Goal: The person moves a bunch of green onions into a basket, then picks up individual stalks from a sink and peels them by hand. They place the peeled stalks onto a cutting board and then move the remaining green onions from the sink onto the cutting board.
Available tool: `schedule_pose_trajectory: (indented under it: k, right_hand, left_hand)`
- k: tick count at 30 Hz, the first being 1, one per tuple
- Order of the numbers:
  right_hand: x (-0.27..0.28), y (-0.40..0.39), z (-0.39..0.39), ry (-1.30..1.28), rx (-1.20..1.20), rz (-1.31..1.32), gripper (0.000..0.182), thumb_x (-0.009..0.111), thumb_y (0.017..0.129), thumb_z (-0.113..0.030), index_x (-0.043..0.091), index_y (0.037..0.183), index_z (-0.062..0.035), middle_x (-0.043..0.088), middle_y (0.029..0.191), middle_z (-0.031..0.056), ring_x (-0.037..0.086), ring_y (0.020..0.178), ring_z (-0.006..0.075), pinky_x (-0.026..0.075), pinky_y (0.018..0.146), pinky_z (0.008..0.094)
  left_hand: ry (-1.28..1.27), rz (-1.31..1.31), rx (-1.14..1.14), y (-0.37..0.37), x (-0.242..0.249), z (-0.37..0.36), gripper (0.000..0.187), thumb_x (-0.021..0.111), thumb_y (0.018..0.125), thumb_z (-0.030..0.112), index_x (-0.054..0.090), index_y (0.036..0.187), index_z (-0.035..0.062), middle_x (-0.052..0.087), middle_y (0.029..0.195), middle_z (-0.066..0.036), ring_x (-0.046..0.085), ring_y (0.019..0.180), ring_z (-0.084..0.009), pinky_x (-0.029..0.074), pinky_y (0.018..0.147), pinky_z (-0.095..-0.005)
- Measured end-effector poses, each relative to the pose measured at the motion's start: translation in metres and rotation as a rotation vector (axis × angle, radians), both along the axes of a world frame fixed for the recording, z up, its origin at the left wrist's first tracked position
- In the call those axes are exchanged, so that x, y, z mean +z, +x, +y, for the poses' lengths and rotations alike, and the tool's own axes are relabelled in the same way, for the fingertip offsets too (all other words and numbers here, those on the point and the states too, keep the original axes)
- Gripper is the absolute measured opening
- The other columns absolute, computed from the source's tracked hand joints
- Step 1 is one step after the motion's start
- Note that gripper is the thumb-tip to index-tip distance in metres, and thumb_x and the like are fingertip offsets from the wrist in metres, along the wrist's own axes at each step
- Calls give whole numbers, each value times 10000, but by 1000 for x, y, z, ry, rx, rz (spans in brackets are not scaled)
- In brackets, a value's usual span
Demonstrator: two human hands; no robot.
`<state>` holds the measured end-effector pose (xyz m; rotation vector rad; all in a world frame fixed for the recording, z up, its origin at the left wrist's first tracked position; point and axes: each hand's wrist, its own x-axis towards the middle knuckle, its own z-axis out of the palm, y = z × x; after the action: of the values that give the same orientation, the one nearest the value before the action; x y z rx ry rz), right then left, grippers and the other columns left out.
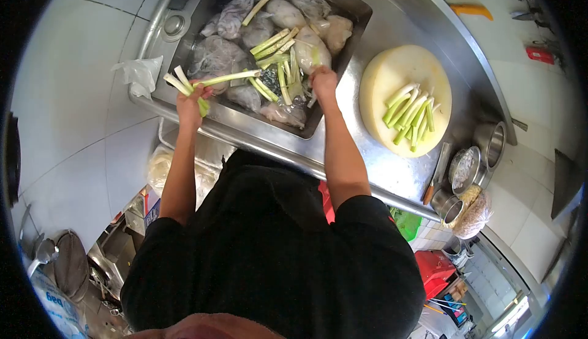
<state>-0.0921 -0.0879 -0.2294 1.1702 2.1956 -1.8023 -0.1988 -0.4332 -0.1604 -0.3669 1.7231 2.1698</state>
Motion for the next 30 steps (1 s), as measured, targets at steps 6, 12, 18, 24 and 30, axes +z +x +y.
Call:
schedule_pose_trajectory:
  k: [6,12,18,24,30]
  right_hand:
    - [50,-13,-77,-335,65,219,405,608,937,-207,543,1250,42,680,1000,140,688,870,222,568,731,311]
    - [72,-15,-73,-609,187,288,348,565,951,-89,515,1257,68,660,1057,145,679,880,193,565,790,274]
    - [96,-14,-67,-531,324,289,344,498,932,-3,520,1273,40,652,1062,125,663,903,169,542,842,277]
    - [98,-6,-66,-521,325,269,321,470,905,24,544,1217,43,675,971,125,675,844,165,551,787,266]
    - [95,2,-72,-558,286,217,283,474,887,33,565,1154,46,681,901,129,686,766,175,562,735,273]
  left_hand:
    - [81,8,-98,19,16,17,117,569,911,-22,550,1025,-34,640,913,-131,669,773,-203,579,744,-325]
    - [-542,89,-662,25,32,14,189,682,851,137,635,976,5,652,836,-77,603,687,-141,475,630,-267]
    - [-438,-77,-746,29,46,33,288,683,858,157,631,1116,40,653,829,-50,586,676,-118,488,573,-262]
    - [-362,-119,-772,36,55,34,249,667,863,146,619,1071,19,652,822,-42,570,641,-100,500,550,-260]
    - [-343,-174,-800,41,53,28,228,654,872,132,612,1057,5,651,815,-48,586,648,-109,497,527,-263]
